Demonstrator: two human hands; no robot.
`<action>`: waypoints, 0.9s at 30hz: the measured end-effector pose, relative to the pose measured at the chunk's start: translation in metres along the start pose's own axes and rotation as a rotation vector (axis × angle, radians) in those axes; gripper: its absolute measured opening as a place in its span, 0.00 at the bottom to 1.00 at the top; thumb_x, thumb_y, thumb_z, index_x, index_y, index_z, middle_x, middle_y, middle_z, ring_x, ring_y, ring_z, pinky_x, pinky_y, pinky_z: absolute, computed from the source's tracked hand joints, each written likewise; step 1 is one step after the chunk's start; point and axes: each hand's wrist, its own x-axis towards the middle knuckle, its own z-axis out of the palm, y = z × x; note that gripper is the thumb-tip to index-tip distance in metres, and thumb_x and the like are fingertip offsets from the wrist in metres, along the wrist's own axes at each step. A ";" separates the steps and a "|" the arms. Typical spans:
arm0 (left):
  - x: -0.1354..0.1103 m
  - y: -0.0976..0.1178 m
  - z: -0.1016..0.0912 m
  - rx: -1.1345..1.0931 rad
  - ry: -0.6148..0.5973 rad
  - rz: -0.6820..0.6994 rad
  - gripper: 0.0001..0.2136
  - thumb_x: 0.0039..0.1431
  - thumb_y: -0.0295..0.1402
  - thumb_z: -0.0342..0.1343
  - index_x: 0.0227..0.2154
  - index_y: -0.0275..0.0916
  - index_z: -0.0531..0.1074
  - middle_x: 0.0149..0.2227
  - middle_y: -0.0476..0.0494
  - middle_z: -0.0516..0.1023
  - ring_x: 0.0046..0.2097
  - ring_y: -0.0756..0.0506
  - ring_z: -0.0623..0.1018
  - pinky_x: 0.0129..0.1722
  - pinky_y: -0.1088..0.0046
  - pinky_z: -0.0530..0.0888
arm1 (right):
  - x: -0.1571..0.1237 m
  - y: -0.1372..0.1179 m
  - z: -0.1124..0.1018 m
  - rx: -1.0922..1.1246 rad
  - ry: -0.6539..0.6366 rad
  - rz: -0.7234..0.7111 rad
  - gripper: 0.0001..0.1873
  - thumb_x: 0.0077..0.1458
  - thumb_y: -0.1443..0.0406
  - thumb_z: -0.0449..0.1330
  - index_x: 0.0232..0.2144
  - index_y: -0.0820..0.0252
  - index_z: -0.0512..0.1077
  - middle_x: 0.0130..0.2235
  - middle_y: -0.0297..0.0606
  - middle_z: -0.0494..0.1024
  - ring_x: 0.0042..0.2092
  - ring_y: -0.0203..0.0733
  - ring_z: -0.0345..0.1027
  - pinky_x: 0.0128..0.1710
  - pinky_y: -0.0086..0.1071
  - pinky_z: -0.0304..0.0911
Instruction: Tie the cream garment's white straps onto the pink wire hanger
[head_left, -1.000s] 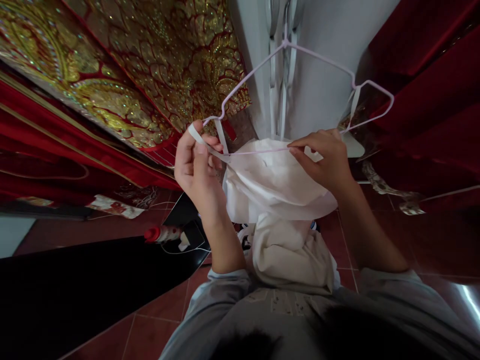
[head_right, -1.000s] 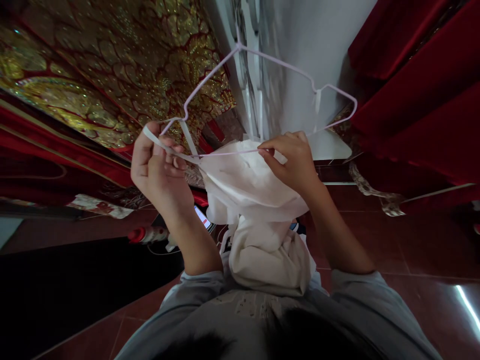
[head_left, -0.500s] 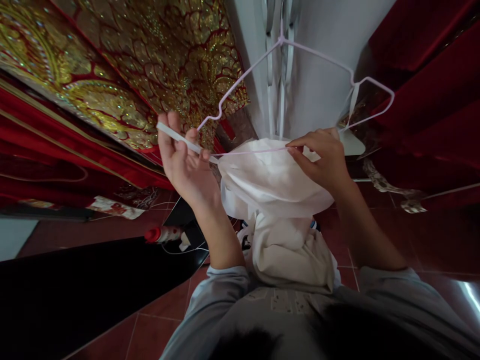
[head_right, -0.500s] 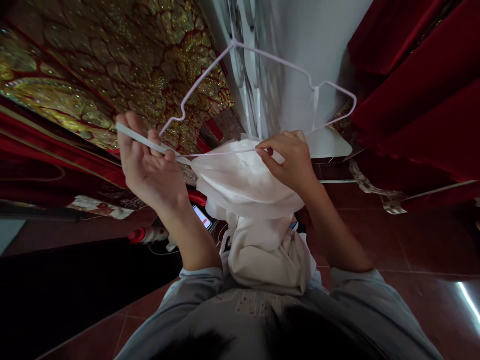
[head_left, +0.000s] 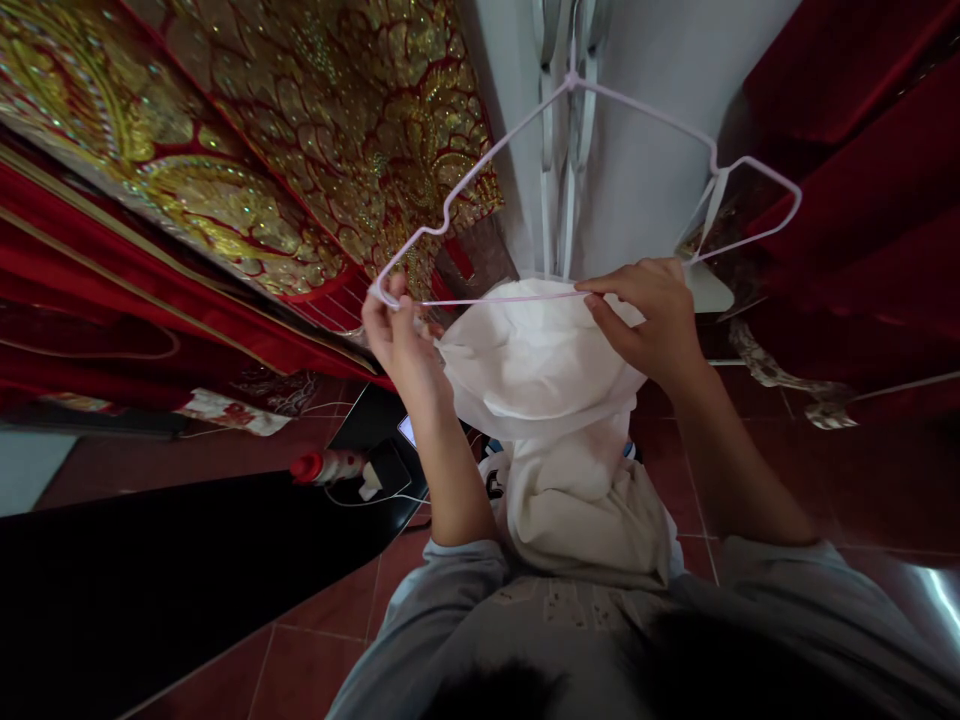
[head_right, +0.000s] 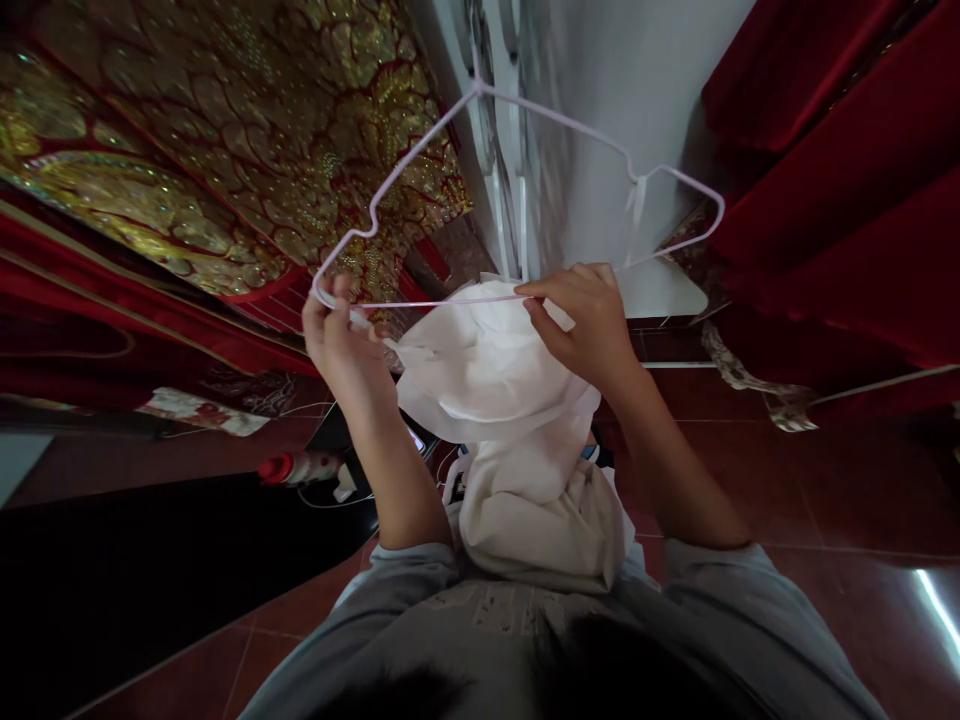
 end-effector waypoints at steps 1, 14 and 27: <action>-0.004 0.002 0.003 -0.006 -0.072 -0.031 0.13 0.63 0.43 0.62 0.47 0.44 0.75 0.50 0.40 0.82 0.39 0.47 0.79 0.25 0.76 0.67 | -0.001 -0.001 0.000 0.005 0.003 -0.010 0.10 0.67 0.59 0.58 0.43 0.48 0.80 0.40 0.36 0.86 0.42 0.47 0.76 0.52 0.50 0.64; -0.022 0.007 0.019 -0.150 -0.208 -0.050 0.13 0.65 0.47 0.63 0.35 0.44 0.71 0.28 0.47 0.73 0.32 0.47 0.75 0.23 0.75 0.67 | 0.001 0.021 -0.047 0.230 0.412 0.275 0.12 0.56 0.66 0.67 0.44 0.53 0.83 0.43 0.43 0.84 0.35 0.42 0.74 0.38 0.40 0.69; -0.029 0.005 0.020 -0.211 -0.254 -0.076 0.13 0.65 0.45 0.64 0.35 0.43 0.71 0.27 0.50 0.74 0.27 0.50 0.73 0.23 0.76 0.66 | 0.035 0.012 -0.042 0.269 0.144 0.284 0.30 0.64 0.50 0.64 0.65 0.49 0.68 0.55 0.49 0.80 0.56 0.55 0.75 0.41 0.44 0.74</action>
